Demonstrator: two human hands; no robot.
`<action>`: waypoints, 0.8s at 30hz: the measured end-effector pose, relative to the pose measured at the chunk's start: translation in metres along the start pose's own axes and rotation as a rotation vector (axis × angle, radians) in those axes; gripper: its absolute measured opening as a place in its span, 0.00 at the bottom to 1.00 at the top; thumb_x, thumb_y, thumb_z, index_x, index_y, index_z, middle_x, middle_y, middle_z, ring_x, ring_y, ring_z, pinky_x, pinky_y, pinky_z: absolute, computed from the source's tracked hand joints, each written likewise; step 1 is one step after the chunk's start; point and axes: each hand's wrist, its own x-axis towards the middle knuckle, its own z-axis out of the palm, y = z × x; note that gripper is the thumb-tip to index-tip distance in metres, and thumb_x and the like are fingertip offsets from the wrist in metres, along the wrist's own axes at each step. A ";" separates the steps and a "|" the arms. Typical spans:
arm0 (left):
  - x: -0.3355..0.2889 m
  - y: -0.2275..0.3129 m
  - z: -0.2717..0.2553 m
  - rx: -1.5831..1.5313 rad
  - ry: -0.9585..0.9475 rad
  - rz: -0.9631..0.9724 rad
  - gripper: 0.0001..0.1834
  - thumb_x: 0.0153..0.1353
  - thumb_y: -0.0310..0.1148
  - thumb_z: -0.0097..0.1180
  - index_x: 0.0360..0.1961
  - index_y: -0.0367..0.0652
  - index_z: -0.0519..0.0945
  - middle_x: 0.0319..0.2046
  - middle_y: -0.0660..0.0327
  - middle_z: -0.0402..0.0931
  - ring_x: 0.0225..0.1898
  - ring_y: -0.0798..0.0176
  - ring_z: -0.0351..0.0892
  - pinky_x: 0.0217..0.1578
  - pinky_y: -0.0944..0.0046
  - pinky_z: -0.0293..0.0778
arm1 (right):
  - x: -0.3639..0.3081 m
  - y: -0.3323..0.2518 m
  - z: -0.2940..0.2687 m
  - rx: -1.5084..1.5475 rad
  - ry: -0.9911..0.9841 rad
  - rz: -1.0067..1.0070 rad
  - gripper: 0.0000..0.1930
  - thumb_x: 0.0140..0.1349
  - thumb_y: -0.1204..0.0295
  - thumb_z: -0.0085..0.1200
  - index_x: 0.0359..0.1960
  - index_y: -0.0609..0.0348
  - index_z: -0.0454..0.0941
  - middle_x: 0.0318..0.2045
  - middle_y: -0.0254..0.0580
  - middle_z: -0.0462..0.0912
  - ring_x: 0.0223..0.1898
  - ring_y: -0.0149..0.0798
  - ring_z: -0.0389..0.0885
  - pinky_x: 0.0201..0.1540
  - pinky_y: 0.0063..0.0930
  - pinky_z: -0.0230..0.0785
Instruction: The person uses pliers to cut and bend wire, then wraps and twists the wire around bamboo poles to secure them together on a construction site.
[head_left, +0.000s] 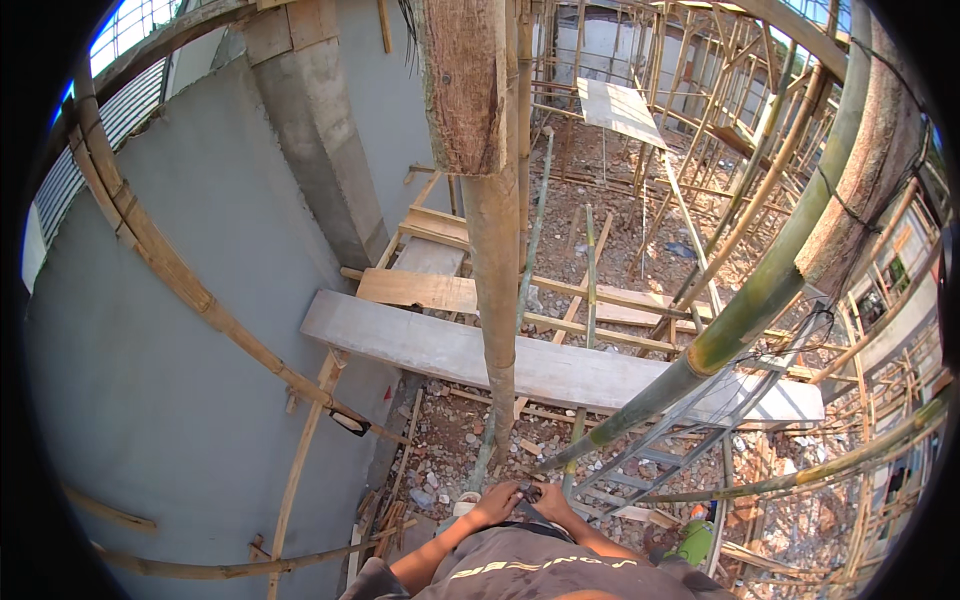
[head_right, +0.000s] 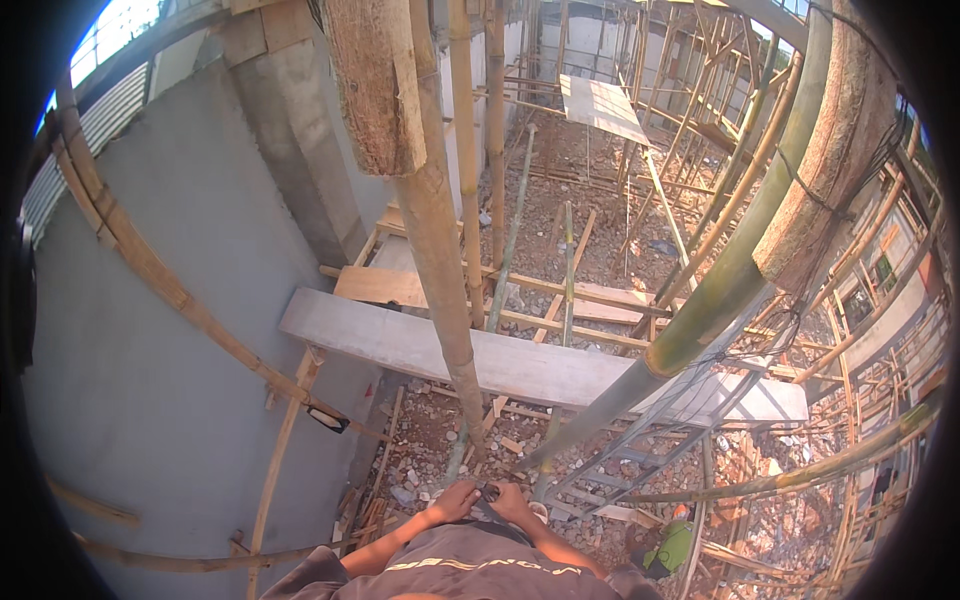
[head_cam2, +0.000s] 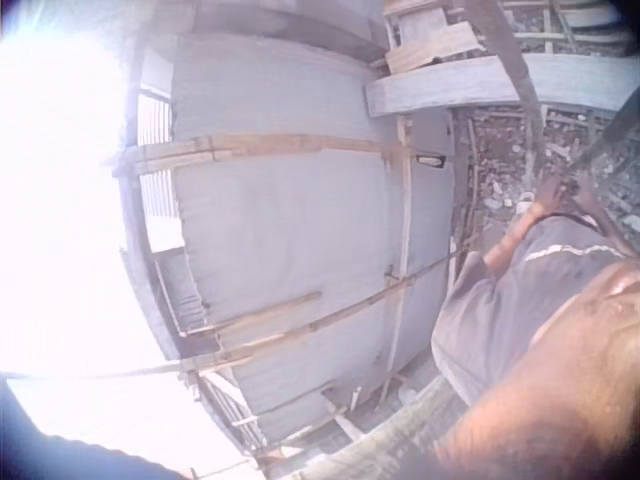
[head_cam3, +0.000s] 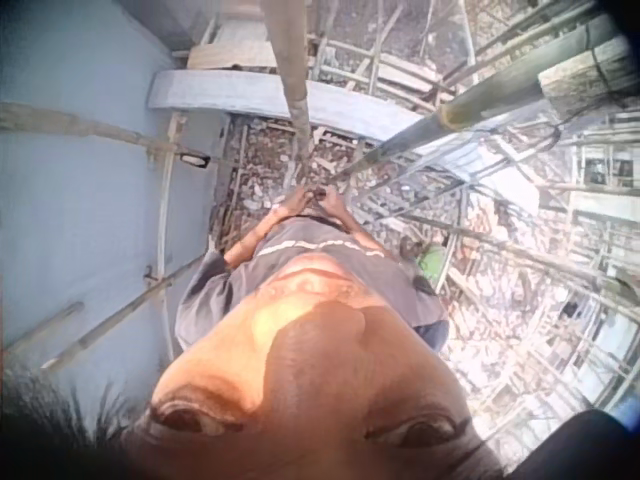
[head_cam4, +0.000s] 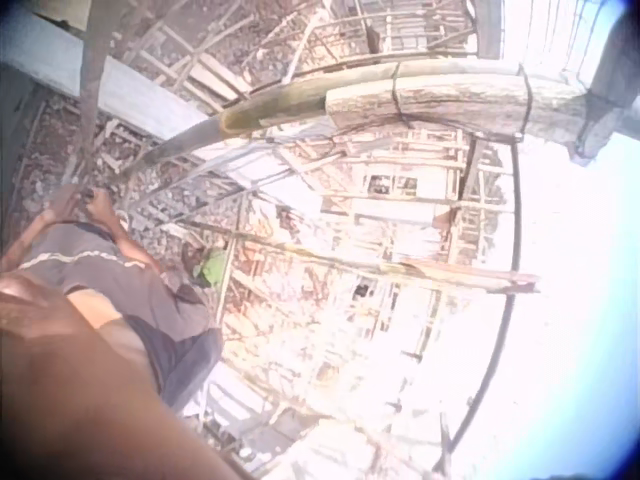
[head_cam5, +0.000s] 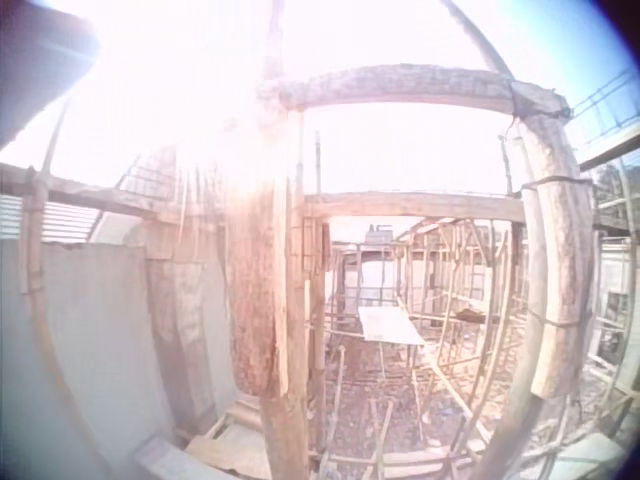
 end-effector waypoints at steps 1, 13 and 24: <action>0.000 -0.003 -0.007 0.044 0.040 0.052 0.16 0.72 0.40 0.46 0.48 0.40 0.78 0.45 0.47 0.78 0.52 0.44 0.76 0.55 0.48 0.67 | 0.007 -0.007 0.004 0.046 0.036 -0.003 0.24 0.49 0.54 0.72 0.36 0.64 0.82 0.22 0.42 0.79 0.27 0.25 0.71 0.31 0.31 0.68; -0.003 -0.017 -0.056 -0.174 0.029 0.094 0.20 0.74 0.45 0.44 0.36 0.37 0.76 0.30 0.40 0.77 0.35 0.33 0.77 0.37 0.45 0.70 | 0.036 -0.069 0.009 -0.038 0.090 -0.004 0.25 0.47 0.52 0.76 0.32 0.60 0.80 0.21 0.28 0.76 0.26 0.24 0.68 0.29 0.27 0.64; 0.011 -0.013 -0.109 -0.177 0.015 -0.056 0.16 0.72 0.40 0.50 0.39 0.35 0.80 0.26 0.45 0.76 0.25 0.59 0.70 0.33 0.56 0.70 | 0.059 -0.052 0.026 -0.033 0.132 -0.013 0.20 0.52 0.60 0.73 0.37 0.63 0.80 0.24 0.35 0.81 0.26 0.26 0.71 0.30 0.26 0.65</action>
